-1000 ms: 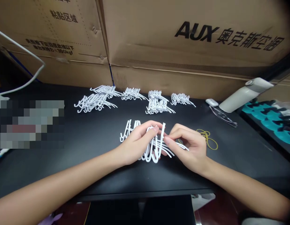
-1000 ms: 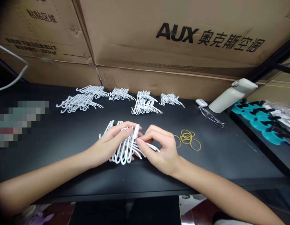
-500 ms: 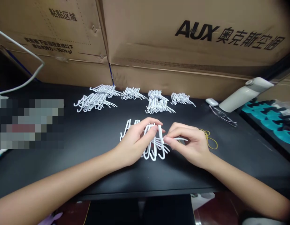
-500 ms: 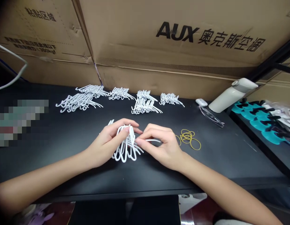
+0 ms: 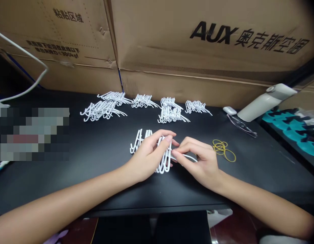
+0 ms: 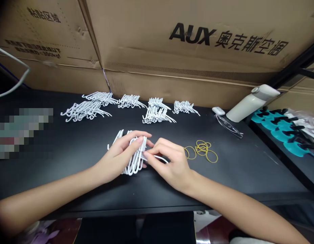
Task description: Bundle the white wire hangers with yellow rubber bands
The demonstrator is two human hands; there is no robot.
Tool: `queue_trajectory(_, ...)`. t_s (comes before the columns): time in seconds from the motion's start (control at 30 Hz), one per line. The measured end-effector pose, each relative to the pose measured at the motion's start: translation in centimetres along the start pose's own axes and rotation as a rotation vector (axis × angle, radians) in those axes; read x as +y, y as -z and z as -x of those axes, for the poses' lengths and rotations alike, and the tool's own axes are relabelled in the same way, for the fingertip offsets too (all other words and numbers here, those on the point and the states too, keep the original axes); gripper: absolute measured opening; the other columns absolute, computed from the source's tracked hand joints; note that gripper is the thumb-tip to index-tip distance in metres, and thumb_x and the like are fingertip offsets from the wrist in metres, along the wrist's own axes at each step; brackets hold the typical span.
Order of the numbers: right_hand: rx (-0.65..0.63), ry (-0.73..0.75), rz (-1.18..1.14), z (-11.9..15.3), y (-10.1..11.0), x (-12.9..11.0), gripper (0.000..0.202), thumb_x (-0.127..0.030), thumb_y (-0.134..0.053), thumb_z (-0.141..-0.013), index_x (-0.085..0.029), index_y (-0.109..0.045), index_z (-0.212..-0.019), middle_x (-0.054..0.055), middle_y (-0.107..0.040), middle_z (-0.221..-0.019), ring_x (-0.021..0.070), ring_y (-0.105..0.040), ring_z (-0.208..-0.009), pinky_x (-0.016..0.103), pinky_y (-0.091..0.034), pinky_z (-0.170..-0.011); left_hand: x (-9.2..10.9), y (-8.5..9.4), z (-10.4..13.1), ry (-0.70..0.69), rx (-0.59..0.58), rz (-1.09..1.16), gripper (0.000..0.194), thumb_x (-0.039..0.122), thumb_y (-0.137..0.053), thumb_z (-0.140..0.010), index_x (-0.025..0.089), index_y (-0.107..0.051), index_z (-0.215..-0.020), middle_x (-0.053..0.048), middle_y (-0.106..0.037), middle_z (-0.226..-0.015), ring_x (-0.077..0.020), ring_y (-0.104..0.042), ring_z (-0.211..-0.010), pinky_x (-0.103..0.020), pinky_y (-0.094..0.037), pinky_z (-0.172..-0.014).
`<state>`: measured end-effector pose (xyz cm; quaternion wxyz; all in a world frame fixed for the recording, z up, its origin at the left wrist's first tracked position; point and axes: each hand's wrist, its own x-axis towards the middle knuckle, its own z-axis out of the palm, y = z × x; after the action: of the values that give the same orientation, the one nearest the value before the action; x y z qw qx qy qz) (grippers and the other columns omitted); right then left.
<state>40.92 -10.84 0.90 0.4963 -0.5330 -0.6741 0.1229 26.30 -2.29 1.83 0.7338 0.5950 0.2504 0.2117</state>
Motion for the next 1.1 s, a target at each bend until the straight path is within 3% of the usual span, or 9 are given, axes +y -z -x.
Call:
queue_trajectory(0.17,-0.014,0.041,0.021,0.1,-0.2,-0.3,0.012,-0.011,-0.059,-0.083,-0.019,-0.064,-0.075,0.001,-0.061,-0.065,0.0126,-0.055,-0.059,0.029,-0.048,-0.061,0.1,-0.3,0.1,0.016,-0.002,0.007,0.037,0.047,-0.052,-0.086,0.019,-0.054,-0.109,-0.006,-0.063,-0.101,-0.0132,-0.063,-0.065,-0.026,-0.056,-0.052)
queue_trajectory(0.33,-0.046,0.216,0.145,0.2,-0.3,-0.4,0.007,-0.011,-0.059,-0.082,-0.015,-0.064,-0.08,0.006,-0.063,-0.069,0.0139,-0.056,-0.061,0.029,-0.051,-0.062,0.4,-0.4,0.0,0.038,0.013,-0.007,0.035,0.045,-0.055,-0.084,0.017,-0.056,-0.105,-0.005,-0.064,-0.095,-0.0093,-0.059,-0.055,-0.022,-0.052,-0.047)
queue_trajectory(0.6,-0.146,0.157,0.135,0.3,0.1,0.2,0.007,-0.019,-0.058,-0.085,-0.019,-0.062,-0.091,-0.002,-0.065,-0.064,0.0076,-0.052,-0.045,0.019,-0.044,-0.048,0.5,0.0,-0.1,-0.057,-0.003,-0.138,0.027,0.043,-0.049,-0.088,0.017,-0.057,-0.091,-0.003,-0.065,-0.089,-0.0143,-0.063,-0.072,-0.026,-0.053,-0.064)
queue_trajectory(0.87,-0.138,0.283,0.289,0.9,0.2,0.8,0.012,-0.015,-0.057,-0.087,-0.022,-0.062,-0.095,0.0,-0.069,-0.071,0.0115,-0.062,-0.055,0.021,-0.048,-0.054,0.4,0.3,-0.1,-0.071,-0.06,-0.161,0.026,0.044,-0.048,-0.088,0.019,-0.055,-0.091,-0.003,-0.066,-0.091,-0.0161,-0.064,-0.079,-0.032,-0.053,-0.073)
queue_trajectory(1.1,-0.289,0.0,0.02,-0.1,1.1,0.7,0.007,-0.015,-0.053,-0.09,-0.018,-0.06,-0.088,-0.004,-0.061,-0.062,0.0052,-0.053,-0.041,0.017,-0.043,-0.047,0.8,1.5,-0.4,0.003,-0.178,-0.071,0.035,0.037,-0.062,-0.08,0.022,-0.055,-0.111,-0.006,-0.066,-0.102,-0.0198,-0.065,-0.086,-0.035,-0.053,-0.078)
